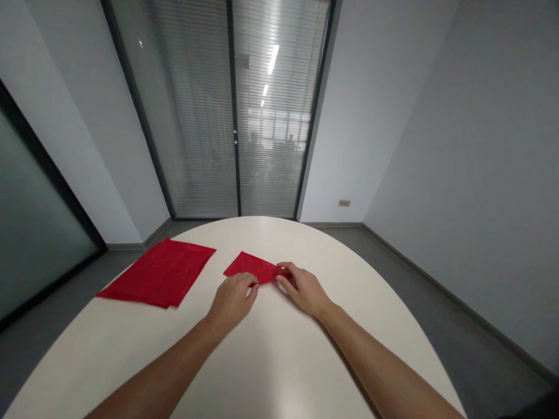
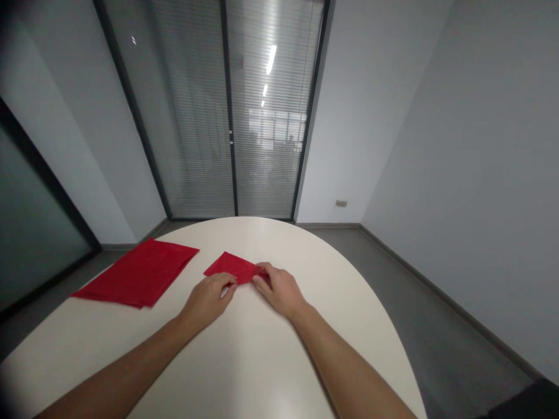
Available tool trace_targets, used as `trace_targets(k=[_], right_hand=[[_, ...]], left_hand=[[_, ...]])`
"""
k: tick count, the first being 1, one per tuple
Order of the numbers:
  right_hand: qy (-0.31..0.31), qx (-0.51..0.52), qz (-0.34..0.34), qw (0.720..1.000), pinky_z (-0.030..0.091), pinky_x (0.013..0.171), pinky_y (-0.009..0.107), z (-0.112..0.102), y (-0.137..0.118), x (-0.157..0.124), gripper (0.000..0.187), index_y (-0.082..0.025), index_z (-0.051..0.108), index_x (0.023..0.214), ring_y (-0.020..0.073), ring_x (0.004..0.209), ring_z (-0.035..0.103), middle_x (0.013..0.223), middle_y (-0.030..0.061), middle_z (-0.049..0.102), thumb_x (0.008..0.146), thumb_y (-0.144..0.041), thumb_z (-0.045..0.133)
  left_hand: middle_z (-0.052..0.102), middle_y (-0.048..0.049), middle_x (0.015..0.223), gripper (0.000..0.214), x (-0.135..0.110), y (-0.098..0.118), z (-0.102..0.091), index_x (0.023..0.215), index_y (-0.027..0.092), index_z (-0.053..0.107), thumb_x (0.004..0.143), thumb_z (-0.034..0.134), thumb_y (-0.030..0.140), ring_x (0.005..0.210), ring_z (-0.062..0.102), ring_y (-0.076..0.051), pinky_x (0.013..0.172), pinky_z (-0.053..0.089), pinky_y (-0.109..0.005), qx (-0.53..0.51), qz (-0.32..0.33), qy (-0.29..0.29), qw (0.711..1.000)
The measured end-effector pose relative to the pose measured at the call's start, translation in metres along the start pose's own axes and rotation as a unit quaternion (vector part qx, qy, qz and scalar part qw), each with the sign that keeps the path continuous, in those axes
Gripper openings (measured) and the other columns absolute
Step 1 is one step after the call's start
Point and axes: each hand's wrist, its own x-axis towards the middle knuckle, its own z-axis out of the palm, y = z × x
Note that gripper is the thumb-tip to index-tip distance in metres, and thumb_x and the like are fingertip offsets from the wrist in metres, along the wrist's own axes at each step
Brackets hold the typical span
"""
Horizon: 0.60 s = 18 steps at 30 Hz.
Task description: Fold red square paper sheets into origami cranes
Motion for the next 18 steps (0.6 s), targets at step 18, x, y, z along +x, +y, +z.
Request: trace_targets(k=[18], right_hand=[[0.032,-0.075,-0.111,0.991,0.046,0.102,0.044,0.008,0.003,0.002,0.032,-0.022,0.066,0.123,0.0259,0.118,0.059,0.129,0.0105,0.065,0.093,-0.019,0.055]], left_hand=[[0.066,-0.0057,0.124,0.032,0.0,-0.008,0.01,0.111,0.025,0.074,0.092,0.053,0.01,0.11,0.062,-0.023,0.098,0.05,-0.04,-0.015,0.072,-0.005,0.997]])
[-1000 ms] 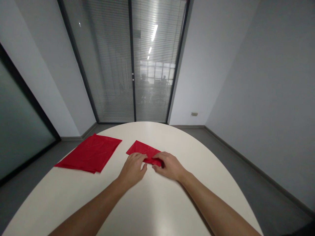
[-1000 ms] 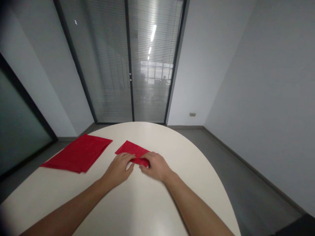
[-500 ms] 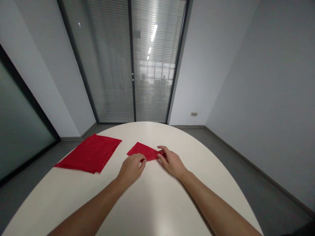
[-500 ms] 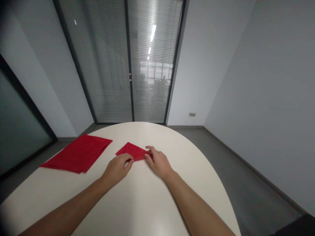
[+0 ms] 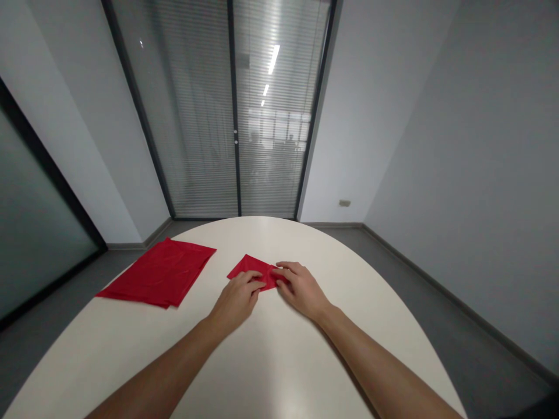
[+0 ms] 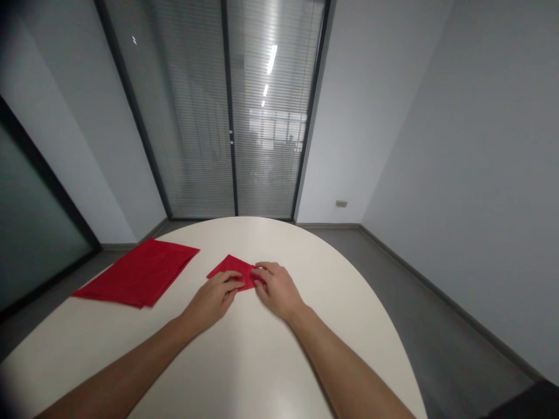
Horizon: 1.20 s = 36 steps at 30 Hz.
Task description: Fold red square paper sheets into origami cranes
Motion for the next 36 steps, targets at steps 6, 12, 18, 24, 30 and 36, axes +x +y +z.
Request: trace_targets(k=[6,12,18,24,30,36], right_hand=[[-0.172,0.038,-0.03,0.984,0.028,0.121,0.047,0.001,-0.018,-0.005,0.066,-0.01,0.038,0.153,0.0297,0.146,0.036,0.156,0.017,0.039,0.101,-0.05,0.044],[-0.222,0.013,0.039,0.974,0.012,0.124,0.051,0.0,-0.015,-0.008,0.08,-0.013,0.027,0.157,0.0297,0.152,0.02,0.162,0.0148,0.024,0.098,-0.066,0.034],[-0.195,-0.001,0.076,0.978,0.016,0.124,0.049,-0.003,-0.012,-0.006,0.073,-0.017,0.035,0.155,0.0278,0.151,0.024,0.16,0.0121,0.031,0.099,-0.065,0.032],[-0.145,-0.004,0.059,0.988,0.027,0.119,0.054,0.0,-0.006,-0.007,0.059,-0.019,0.047,0.149,0.0315,0.146,0.036,0.155,0.0128,0.042,0.099,-0.05,0.047],[-0.087,-0.014,0.019,0.996,0.033,0.116,0.054,0.006,0.0,-0.007,0.048,-0.016,0.059,0.139,0.0327,0.138,0.045,0.145,0.0144,0.055,0.095,-0.036,0.056],[-0.048,0.001,-0.013,0.999,0.039,0.11,0.051,0.005,0.0,-0.004,0.032,-0.025,0.07,0.123,0.0285,0.127,0.054,0.127,0.0074,0.07,0.093,-0.026,0.059]], left_hand=[[0.069,-0.0048,0.124,0.035,0.002,0.001,-0.001,0.119,0.025,0.071,0.093,0.052,0.011,0.11,0.061,-0.023,0.1,0.05,-0.041,-0.015,0.025,-0.011,1.0],[0.073,-0.0058,0.113,0.031,0.002,0.003,-0.003,0.116,0.026,0.072,0.093,0.055,0.015,0.103,0.063,-0.024,0.093,0.05,-0.043,-0.009,0.039,-0.01,0.999],[0.074,-0.0063,0.113,0.027,0.001,0.007,-0.007,0.117,0.022,0.071,0.094,0.058,0.023,0.105,0.063,-0.024,0.097,0.049,-0.044,0.005,0.062,-0.019,0.998],[0.074,-0.0056,0.114,0.026,0.0,0.01,-0.009,0.113,0.022,0.072,0.095,0.054,0.02,0.104,0.064,-0.023,0.093,0.053,-0.04,0.015,0.053,-0.016,0.998],[0.076,-0.0052,0.101,0.021,0.0,0.012,-0.012,0.102,0.022,0.072,0.095,0.052,0.019,0.095,0.066,-0.021,0.084,0.053,-0.034,0.017,0.039,-0.007,0.999],[0.073,-0.004,0.093,0.021,0.001,0.014,-0.013,0.095,0.021,0.068,0.098,0.048,0.019,0.088,0.067,-0.02,0.079,0.051,-0.03,0.037,0.013,-0.005,0.999]])
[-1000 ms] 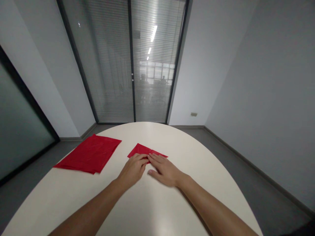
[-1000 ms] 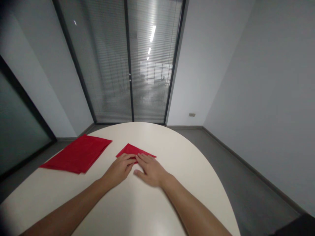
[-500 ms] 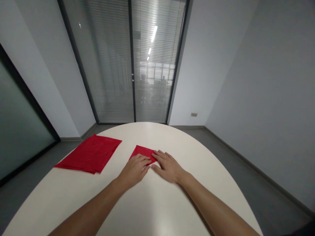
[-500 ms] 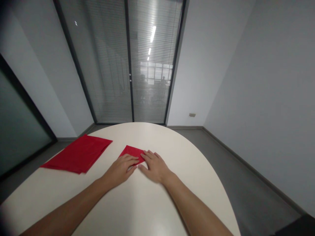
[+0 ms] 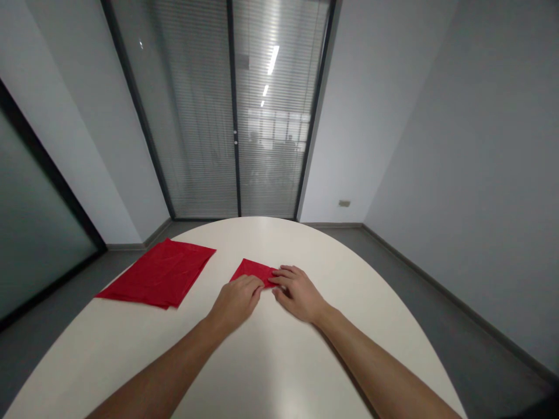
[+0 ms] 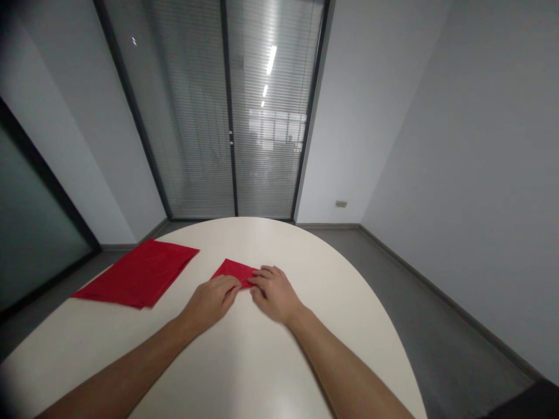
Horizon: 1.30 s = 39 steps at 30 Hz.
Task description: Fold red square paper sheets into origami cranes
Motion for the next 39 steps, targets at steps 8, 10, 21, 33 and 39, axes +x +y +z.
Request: trace_targets(k=[8,10,21,33,39], right_hand=[[0.026,0.009,-0.037,0.999,0.044,0.099,0.042,-0.01,-0.002,0.004,0.025,-0.027,0.072,0.115,0.0236,0.106,0.063,0.106,0.0055,0.075,0.098,-0.024,0.054],[0.019,0.005,-0.051,0.998,0.044,0.098,0.042,-0.011,-0.005,0.004,0.025,-0.027,0.072,0.115,0.0234,0.106,0.063,0.106,0.006,0.075,0.1,-0.026,0.053],[0.018,-0.002,-0.043,0.999,0.044,0.095,0.04,-0.015,0.001,0.004,0.028,-0.025,0.073,0.109,0.0221,0.102,0.064,0.101,0.0061,0.075,0.104,-0.035,0.047],[0.112,0.117,0.078,0.984,0.05,0.084,0.037,-0.012,0.017,0.005,0.026,-0.023,0.075,0.095,0.0223,0.088,0.067,0.092,0.0063,0.076,0.097,-0.042,0.058],[0.162,0.268,0.142,0.939,0.053,0.088,0.038,-0.008,0.022,0.006,0.027,-0.022,0.076,0.092,0.0235,0.091,0.07,0.093,0.0054,0.077,0.091,-0.045,0.064]], left_hand=[[0.073,-0.0033,0.1,0.016,0.0,0.002,-0.004,0.105,0.023,0.065,0.098,0.051,0.028,0.092,0.068,-0.019,0.081,0.051,-0.03,-0.018,0.006,0.01,1.0],[0.073,-0.0028,0.098,0.016,0.0,0.002,-0.005,0.101,0.023,0.065,0.099,0.049,0.026,0.092,0.067,-0.018,0.081,0.051,-0.029,-0.015,0.008,0.018,1.0],[0.072,-0.0013,0.095,0.016,0.001,0.003,-0.006,0.095,0.023,0.064,0.099,0.048,0.02,0.089,0.066,-0.018,0.078,0.049,-0.029,-0.007,-0.026,0.054,0.998],[0.074,-0.0011,0.096,0.018,0.0,-0.005,-0.001,0.102,0.024,0.063,0.101,0.046,0.028,0.087,0.07,-0.018,0.077,0.051,-0.028,-0.03,-0.112,0.123,0.986],[0.075,-0.0016,0.099,0.02,-0.001,-0.007,-0.001,0.106,0.025,0.064,0.102,0.045,0.03,0.089,0.071,-0.018,0.079,0.052,-0.028,-0.045,-0.105,0.157,0.981]])
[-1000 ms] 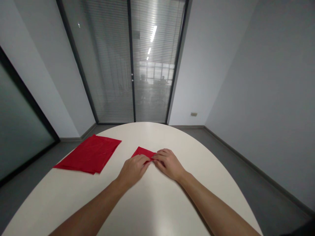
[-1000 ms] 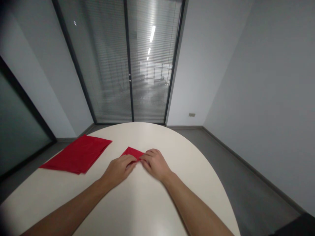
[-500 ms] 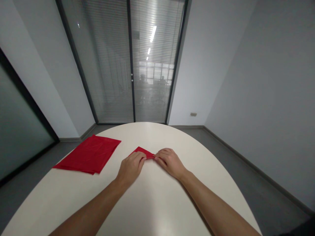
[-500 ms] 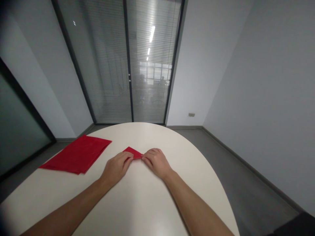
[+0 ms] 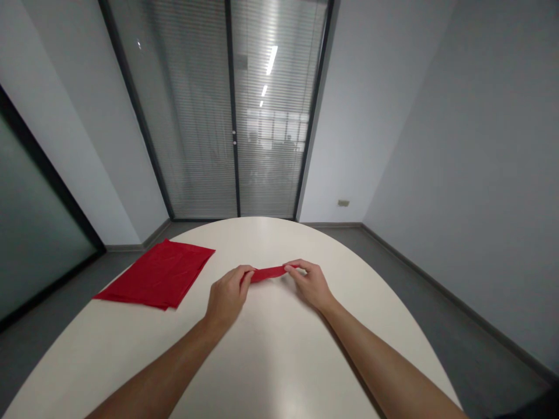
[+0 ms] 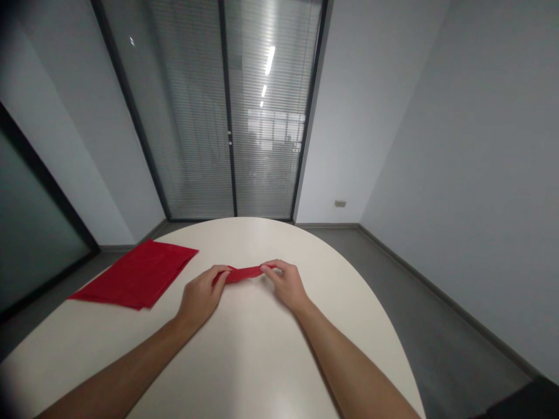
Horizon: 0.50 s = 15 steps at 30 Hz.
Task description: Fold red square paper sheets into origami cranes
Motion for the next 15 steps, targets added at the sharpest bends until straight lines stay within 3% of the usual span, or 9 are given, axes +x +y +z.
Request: trace_targets(k=[7,15], right_hand=[[0.038,0.07,0.017,0.997,0.051,0.096,0.041,0.001,0.0021,0.0027,0.03,-0.021,0.076,0.096,0.0249,0.1,0.069,0.103,0.0079,0.077,0.092,-0.047,0.062],[-0.055,0.112,0.007,0.992,0.05,0.099,0.042,0.0075,-0.0044,-0.0035,0.036,-0.021,0.069,0.114,0.0251,0.108,0.067,0.116,0.0086,0.072,0.086,-0.045,0.07]], left_hand=[[0.076,-0.0014,0.098,0.02,-0.0004,0.0018,-0.0006,0.105,0.024,0.065,0.101,0.047,0.03,0.089,0.071,-0.018,0.08,0.052,-0.029,-0.024,-0.006,0.021,0.999],[0.076,-0.0028,0.094,0.02,-0.0003,0.0044,-0.002,0.1,0.021,0.068,0.099,0.049,0.029,0.086,0.071,-0.018,0.081,0.055,-0.028,-0.086,0.018,0.065,0.994]])
